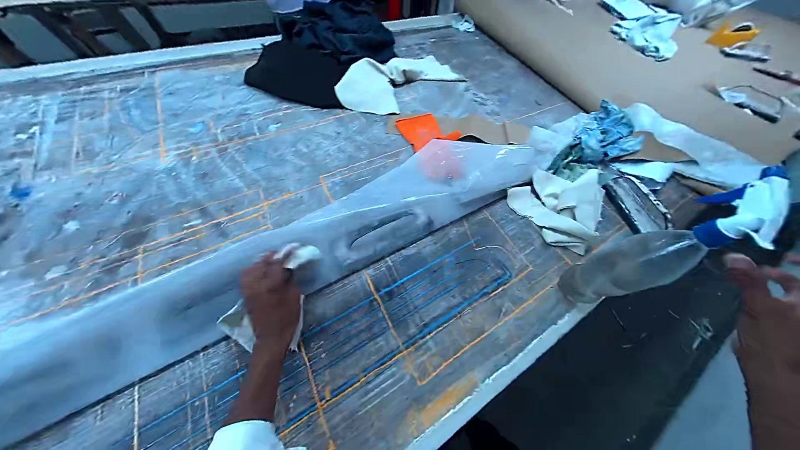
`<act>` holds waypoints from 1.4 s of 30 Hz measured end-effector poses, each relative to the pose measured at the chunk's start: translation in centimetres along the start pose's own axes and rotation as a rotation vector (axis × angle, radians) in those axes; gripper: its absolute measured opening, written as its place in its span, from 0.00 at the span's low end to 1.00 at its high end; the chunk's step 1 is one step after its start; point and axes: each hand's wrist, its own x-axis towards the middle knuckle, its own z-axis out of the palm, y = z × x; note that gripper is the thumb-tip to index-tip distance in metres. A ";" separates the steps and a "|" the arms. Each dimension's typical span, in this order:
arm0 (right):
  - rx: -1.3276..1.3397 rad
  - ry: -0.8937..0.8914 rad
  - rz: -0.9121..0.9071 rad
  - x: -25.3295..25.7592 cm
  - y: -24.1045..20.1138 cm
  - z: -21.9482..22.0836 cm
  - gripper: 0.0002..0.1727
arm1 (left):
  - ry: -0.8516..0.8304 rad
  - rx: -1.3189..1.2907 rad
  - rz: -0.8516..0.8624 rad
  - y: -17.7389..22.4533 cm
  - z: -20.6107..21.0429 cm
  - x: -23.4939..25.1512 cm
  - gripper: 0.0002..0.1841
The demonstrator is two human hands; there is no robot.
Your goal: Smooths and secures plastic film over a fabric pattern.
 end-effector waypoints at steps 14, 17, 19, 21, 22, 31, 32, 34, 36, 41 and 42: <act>0.610 -0.307 -0.006 4.1 -1.3 2.0 0.15 | -0.541 -0.250 0.537 27.1 17.2 -7.5 0.22; 0.605 -0.413 0.147 1.1 1.2 -1.8 0.19 | -0.610 -0.270 0.694 25.0 18.8 -1.7 0.19; 0.606 -0.460 0.241 -1.2 2.3 -4.5 0.19 | -0.496 -0.138 0.336 24.7 19.5 1.7 0.13; 0.619 -0.516 0.297 -3.5 2.9 -7.3 0.17 | -0.465 -0.130 0.185 28.5 19.5 0.3 0.17; 0.627 -0.546 0.300 -4.4 3.8 -8.2 0.16 | -0.497 -0.171 0.277 30.7 19.2 -1.6 0.20; 0.520 -0.545 0.394 -12.4 11.8 -9.9 0.13 | -0.447 0.079 0.009 24.9 17.5 0.5 0.26; 0.499 -0.549 0.380 -12.9 12.3 -9.7 0.13 | -0.442 0.092 -0.014 24.5 17.7 -0.4 0.28; 0.471 -0.546 0.362 -13.7 12.9 -9.2 0.14 | -0.364 -0.006 -0.007 25.2 18.5 -1.2 0.23; 0.459 -0.546 0.361 -14.6 13.3 -9.1 0.13 | -0.360 -0.113 0.037 28.2 18.1 -3.7 0.18; 0.530 -0.573 0.358 -14.4 15.1 -7.2 0.13 | -0.622 -0.212 0.527 30.4 17.5 -7.8 0.17; 0.551 -0.579 0.359 -14.3 15.2 -7.1 0.13 | -0.604 -0.154 0.423 28.1 16.6 -5.5 0.14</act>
